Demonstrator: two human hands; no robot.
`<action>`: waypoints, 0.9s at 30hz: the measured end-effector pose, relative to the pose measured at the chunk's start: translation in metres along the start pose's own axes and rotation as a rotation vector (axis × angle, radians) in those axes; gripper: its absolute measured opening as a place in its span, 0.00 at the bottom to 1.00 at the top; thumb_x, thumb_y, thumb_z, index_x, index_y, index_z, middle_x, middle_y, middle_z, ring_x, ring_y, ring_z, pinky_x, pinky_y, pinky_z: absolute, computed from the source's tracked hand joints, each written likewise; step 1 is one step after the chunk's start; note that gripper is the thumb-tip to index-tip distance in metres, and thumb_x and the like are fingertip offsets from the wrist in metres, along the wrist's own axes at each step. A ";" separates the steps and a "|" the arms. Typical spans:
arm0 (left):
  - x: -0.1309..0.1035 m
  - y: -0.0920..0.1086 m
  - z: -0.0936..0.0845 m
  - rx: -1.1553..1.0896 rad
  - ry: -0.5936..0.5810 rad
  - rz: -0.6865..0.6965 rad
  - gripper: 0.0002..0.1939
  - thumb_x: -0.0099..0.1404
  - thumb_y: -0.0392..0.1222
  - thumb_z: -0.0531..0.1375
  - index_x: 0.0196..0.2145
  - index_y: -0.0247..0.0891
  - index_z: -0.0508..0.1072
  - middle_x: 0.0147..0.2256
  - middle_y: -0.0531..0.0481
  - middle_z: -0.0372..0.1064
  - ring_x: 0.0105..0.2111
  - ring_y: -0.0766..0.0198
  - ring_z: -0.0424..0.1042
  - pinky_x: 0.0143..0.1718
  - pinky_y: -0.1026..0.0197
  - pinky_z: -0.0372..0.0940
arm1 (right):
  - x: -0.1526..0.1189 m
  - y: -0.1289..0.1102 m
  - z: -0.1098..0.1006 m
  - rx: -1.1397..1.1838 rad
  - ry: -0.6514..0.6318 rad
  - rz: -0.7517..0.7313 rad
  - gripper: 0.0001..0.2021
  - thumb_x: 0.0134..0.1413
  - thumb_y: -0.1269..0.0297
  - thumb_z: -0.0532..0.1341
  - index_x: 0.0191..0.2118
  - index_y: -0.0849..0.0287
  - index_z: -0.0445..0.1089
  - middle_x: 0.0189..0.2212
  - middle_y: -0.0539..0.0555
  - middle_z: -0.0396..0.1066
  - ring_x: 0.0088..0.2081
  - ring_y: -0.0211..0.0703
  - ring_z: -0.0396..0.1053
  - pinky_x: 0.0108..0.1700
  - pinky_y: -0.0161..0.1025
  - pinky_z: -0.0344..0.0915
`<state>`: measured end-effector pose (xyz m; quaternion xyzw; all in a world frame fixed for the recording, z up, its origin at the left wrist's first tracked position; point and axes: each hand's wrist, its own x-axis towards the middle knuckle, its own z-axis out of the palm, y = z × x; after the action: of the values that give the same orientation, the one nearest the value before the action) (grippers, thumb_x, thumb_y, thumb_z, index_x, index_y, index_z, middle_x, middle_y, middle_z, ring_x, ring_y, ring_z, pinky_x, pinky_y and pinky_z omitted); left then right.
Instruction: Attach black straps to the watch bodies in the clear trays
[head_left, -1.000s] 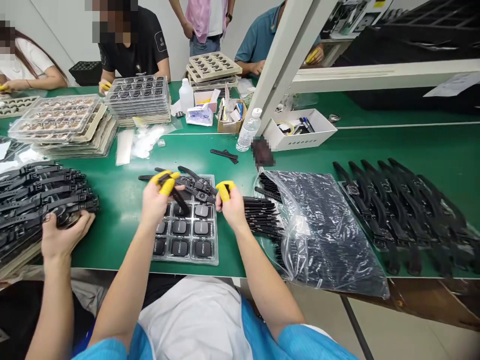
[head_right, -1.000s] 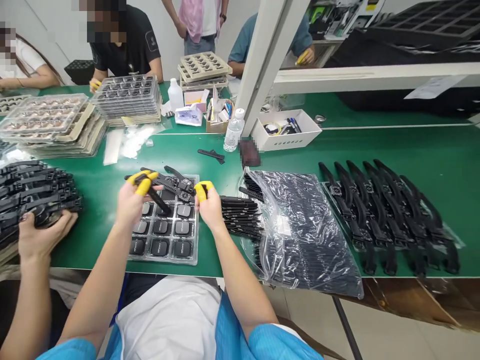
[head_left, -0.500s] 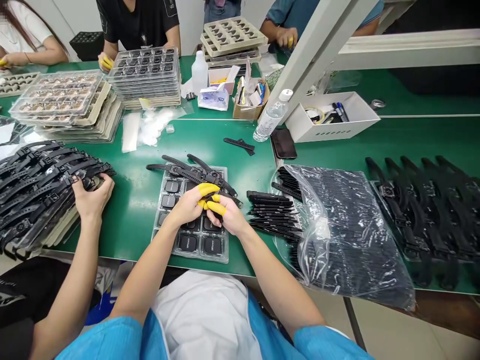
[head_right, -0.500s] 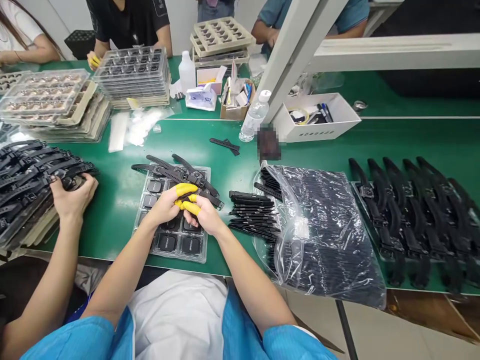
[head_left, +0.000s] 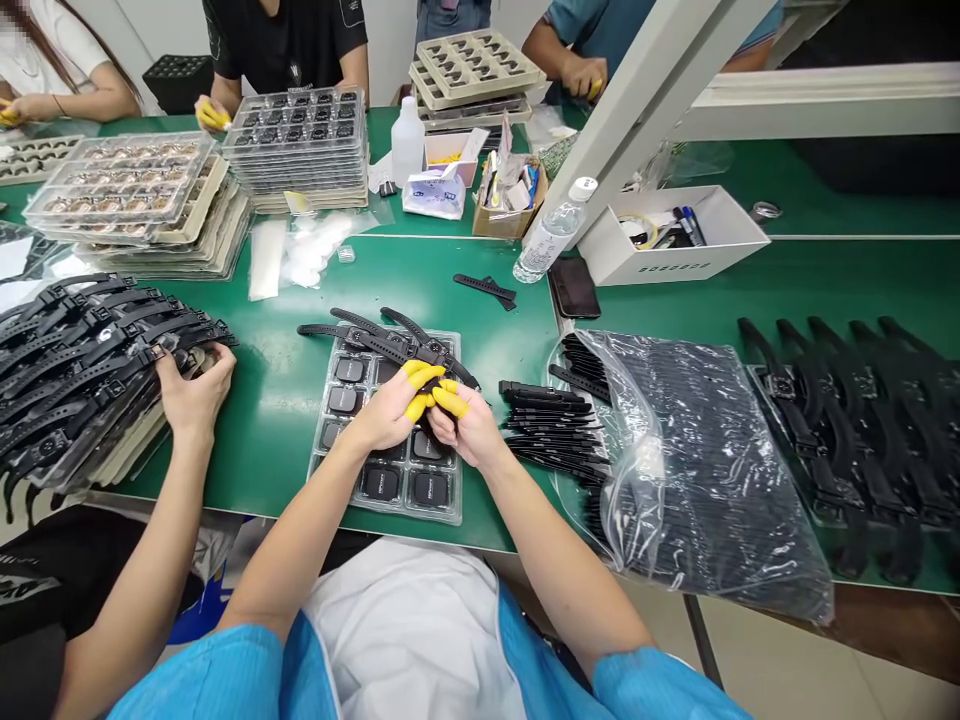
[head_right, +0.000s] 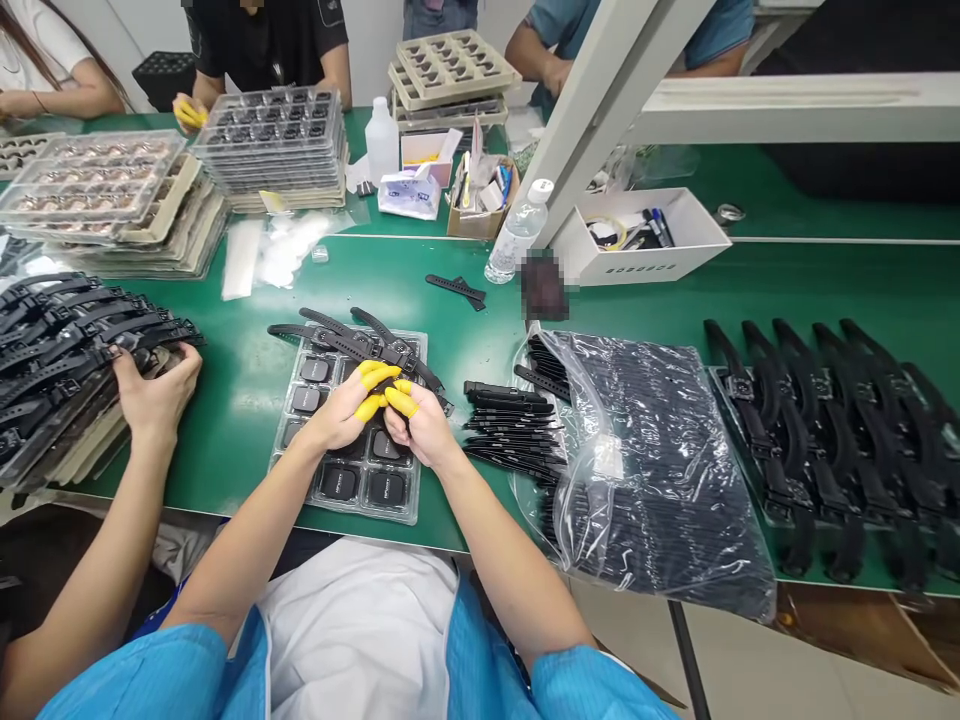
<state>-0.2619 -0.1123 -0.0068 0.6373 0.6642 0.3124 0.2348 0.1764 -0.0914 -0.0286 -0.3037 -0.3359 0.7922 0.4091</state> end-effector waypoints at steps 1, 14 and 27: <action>0.000 0.000 0.000 -0.055 0.006 -0.022 0.29 0.66 0.71 0.55 0.56 0.53 0.70 0.55 0.43 0.69 0.79 0.46 0.36 0.75 0.40 0.58 | 0.000 0.000 0.000 -0.011 0.015 -0.006 0.23 0.55 0.45 0.72 0.32 0.53 0.60 0.13 0.39 0.56 0.14 0.30 0.45 0.15 0.29 0.42; 0.006 0.032 -0.003 -0.147 -0.042 -0.122 0.28 0.69 0.73 0.48 0.47 0.52 0.72 0.53 0.43 0.69 0.77 0.48 0.45 0.74 0.46 0.57 | -0.001 -0.005 -0.006 -0.100 0.018 0.094 0.22 0.56 0.44 0.70 0.32 0.53 0.61 0.12 0.37 0.54 0.13 0.29 0.44 0.15 0.28 0.41; 0.018 0.184 0.151 -0.046 -0.205 0.264 0.13 0.69 0.43 0.65 0.51 0.48 0.77 0.48 0.45 0.78 0.55 0.46 0.76 0.57 0.44 0.75 | -0.004 -0.022 -0.032 -0.986 0.058 -0.284 0.13 0.65 0.49 0.64 0.44 0.53 0.75 0.29 0.49 0.74 0.28 0.43 0.68 0.32 0.40 0.63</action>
<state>-0.0271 -0.0786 0.0210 0.7420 0.5398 0.2892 0.2728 0.2122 -0.0764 -0.0298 -0.4336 -0.6962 0.4673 0.3300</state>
